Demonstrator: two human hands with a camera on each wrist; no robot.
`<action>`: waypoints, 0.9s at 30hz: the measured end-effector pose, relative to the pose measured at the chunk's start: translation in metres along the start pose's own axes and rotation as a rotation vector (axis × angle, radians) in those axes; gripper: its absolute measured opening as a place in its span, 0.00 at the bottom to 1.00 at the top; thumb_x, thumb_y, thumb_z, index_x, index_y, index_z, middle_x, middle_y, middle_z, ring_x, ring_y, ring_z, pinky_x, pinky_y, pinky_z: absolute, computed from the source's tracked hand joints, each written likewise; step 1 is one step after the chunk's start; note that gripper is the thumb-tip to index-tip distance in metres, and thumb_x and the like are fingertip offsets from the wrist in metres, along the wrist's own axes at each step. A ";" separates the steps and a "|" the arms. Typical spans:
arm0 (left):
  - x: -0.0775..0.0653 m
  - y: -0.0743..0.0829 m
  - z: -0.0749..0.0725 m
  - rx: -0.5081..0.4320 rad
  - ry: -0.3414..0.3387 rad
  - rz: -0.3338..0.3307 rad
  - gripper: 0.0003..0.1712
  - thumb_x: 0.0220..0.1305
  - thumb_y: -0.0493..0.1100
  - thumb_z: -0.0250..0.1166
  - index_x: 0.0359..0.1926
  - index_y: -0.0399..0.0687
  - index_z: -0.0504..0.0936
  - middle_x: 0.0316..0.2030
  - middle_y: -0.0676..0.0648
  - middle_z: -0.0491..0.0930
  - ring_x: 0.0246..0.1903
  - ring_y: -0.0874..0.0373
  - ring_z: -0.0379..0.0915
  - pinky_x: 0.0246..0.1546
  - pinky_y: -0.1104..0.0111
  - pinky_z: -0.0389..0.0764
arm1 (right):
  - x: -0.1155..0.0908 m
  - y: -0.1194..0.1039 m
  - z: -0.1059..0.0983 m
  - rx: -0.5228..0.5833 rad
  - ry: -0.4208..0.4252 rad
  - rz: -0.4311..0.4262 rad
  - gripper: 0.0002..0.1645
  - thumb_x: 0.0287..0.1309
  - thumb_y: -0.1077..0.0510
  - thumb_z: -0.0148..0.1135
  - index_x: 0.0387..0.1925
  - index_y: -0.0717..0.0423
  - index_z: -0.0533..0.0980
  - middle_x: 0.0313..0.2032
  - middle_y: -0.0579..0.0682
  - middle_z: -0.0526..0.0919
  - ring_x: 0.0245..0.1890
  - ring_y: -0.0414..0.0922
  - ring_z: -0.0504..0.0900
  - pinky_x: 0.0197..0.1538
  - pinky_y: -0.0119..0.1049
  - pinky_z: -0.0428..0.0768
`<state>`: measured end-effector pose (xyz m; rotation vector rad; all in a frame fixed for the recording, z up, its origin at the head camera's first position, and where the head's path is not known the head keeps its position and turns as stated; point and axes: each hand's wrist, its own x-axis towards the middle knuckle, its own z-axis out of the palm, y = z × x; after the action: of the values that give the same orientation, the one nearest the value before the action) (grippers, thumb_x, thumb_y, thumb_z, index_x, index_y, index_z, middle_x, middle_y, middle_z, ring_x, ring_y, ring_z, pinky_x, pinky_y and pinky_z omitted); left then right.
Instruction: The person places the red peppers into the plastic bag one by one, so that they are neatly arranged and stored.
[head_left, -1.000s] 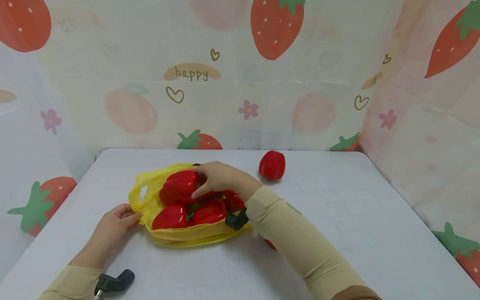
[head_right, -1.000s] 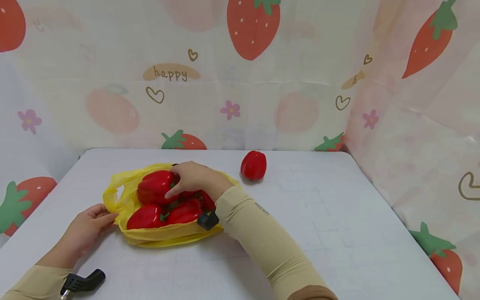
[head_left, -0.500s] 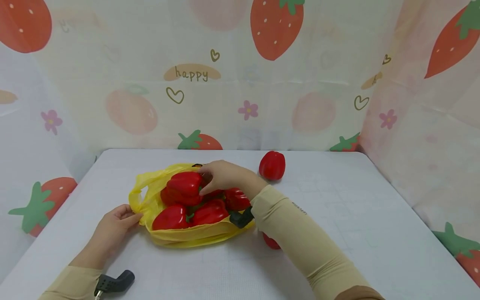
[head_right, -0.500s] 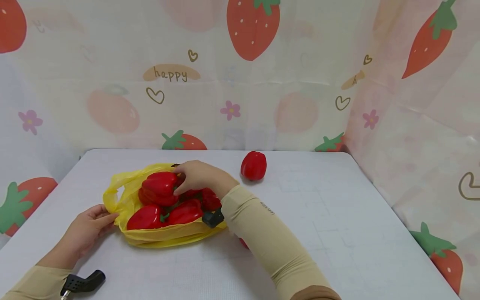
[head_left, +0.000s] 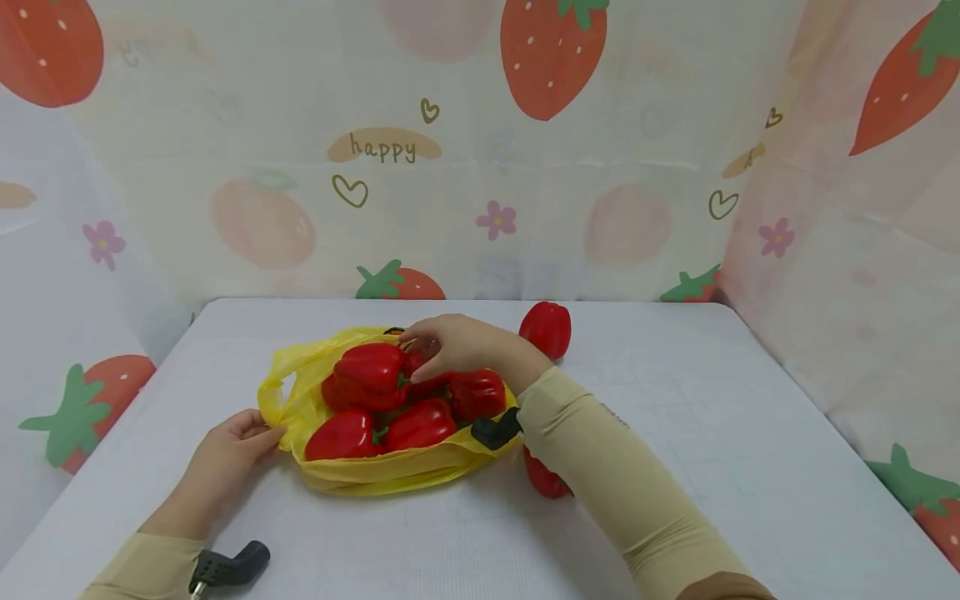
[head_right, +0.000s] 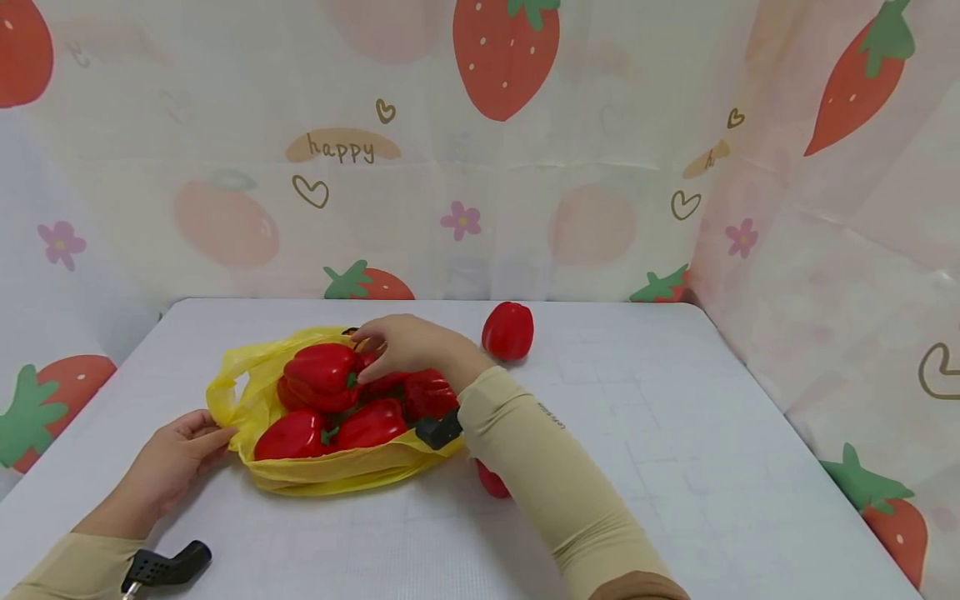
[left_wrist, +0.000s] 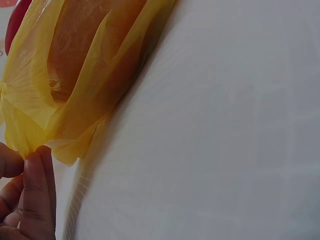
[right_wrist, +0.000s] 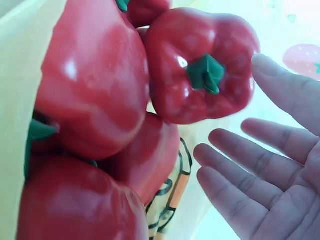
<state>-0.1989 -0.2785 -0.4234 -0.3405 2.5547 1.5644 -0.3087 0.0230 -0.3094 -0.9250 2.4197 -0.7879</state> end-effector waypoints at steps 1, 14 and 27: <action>0.000 0.000 0.000 0.001 0.000 0.002 0.33 0.62 0.56 0.57 0.59 0.38 0.65 0.54 0.37 0.73 0.42 0.64 0.72 0.41 0.75 0.78 | -0.002 0.001 -0.001 0.009 0.000 -0.003 0.33 0.50 0.52 0.67 0.59 0.48 0.68 0.49 0.42 0.78 0.48 0.39 0.76 0.45 0.29 0.78; 0.000 0.000 0.001 -0.009 0.001 -0.001 0.32 0.62 0.56 0.57 0.59 0.38 0.64 0.55 0.37 0.72 0.42 0.64 0.73 0.41 0.75 0.77 | -0.029 0.016 -0.026 0.117 0.027 -0.025 0.33 0.51 0.54 0.66 0.59 0.51 0.68 0.53 0.53 0.75 0.54 0.48 0.74 0.48 0.34 0.77; 0.003 -0.003 0.000 0.006 0.002 0.002 0.33 0.61 0.57 0.57 0.58 0.39 0.65 0.54 0.38 0.73 0.42 0.63 0.73 0.42 0.75 0.77 | -0.064 0.038 -0.045 -0.011 0.065 -0.001 0.30 0.53 0.51 0.64 0.58 0.50 0.69 0.53 0.52 0.76 0.52 0.45 0.74 0.54 0.38 0.73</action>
<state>-0.2012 -0.2800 -0.4262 -0.3397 2.5615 1.5570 -0.3079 0.1074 -0.2886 -0.9180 2.4818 -0.8183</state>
